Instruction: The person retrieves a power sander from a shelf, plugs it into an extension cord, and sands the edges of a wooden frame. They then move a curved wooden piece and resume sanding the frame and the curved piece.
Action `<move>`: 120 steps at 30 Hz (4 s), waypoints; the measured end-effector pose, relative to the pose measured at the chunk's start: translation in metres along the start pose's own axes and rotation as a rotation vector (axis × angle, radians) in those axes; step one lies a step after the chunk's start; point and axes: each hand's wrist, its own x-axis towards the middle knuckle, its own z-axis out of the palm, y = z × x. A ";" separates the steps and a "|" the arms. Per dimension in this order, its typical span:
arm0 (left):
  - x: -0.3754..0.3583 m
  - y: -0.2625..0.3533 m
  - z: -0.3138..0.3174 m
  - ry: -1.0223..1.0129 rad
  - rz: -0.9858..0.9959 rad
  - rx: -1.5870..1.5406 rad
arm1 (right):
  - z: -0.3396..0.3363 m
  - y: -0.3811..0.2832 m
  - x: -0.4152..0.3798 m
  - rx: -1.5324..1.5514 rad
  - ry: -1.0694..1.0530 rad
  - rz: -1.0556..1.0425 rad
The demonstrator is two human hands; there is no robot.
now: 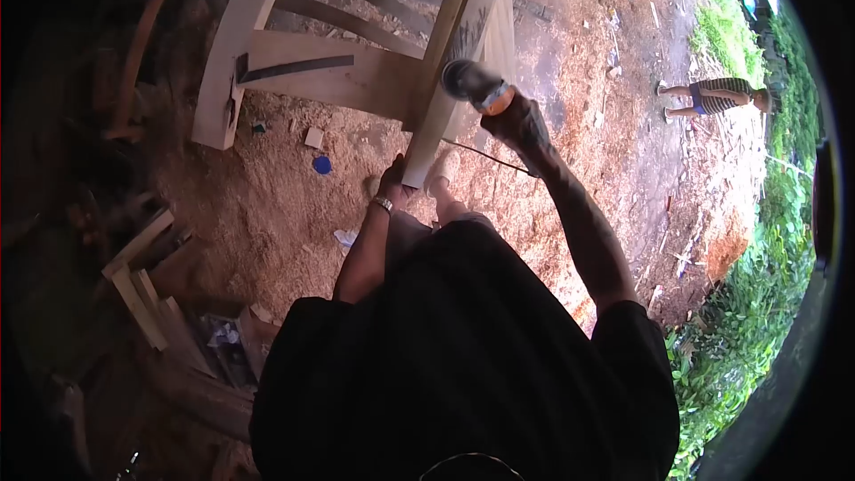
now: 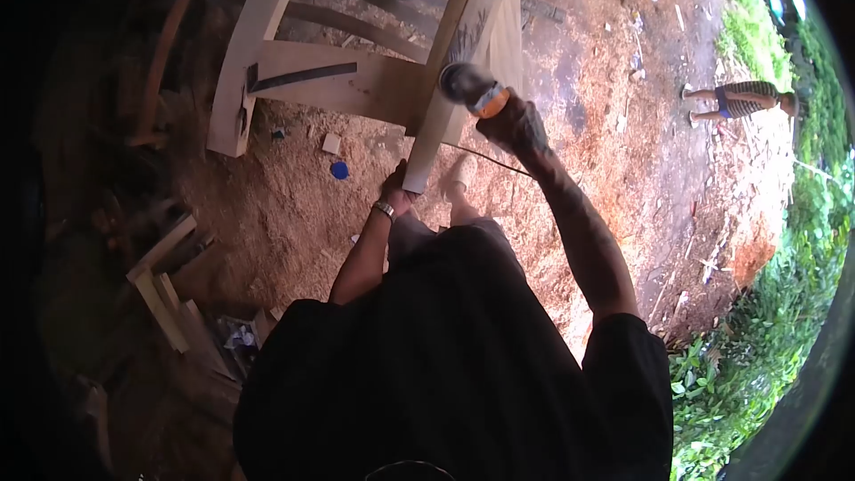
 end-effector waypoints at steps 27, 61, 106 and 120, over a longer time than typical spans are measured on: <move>-0.002 0.000 0.001 -0.090 -0.004 -0.101 | 0.004 -0.032 0.011 -0.051 0.062 -0.109; -0.008 0.004 0.015 -0.093 -0.019 -0.144 | 0.023 -0.022 -0.018 -0.024 0.032 -0.139; -0.001 0.005 0.008 -0.131 -0.005 -0.069 | 0.064 -0.018 -0.089 -0.067 0.003 -0.124; 0.005 0.002 -0.009 -0.139 -0.006 0.083 | 0.082 -0.030 -0.118 -0.093 -0.104 -0.198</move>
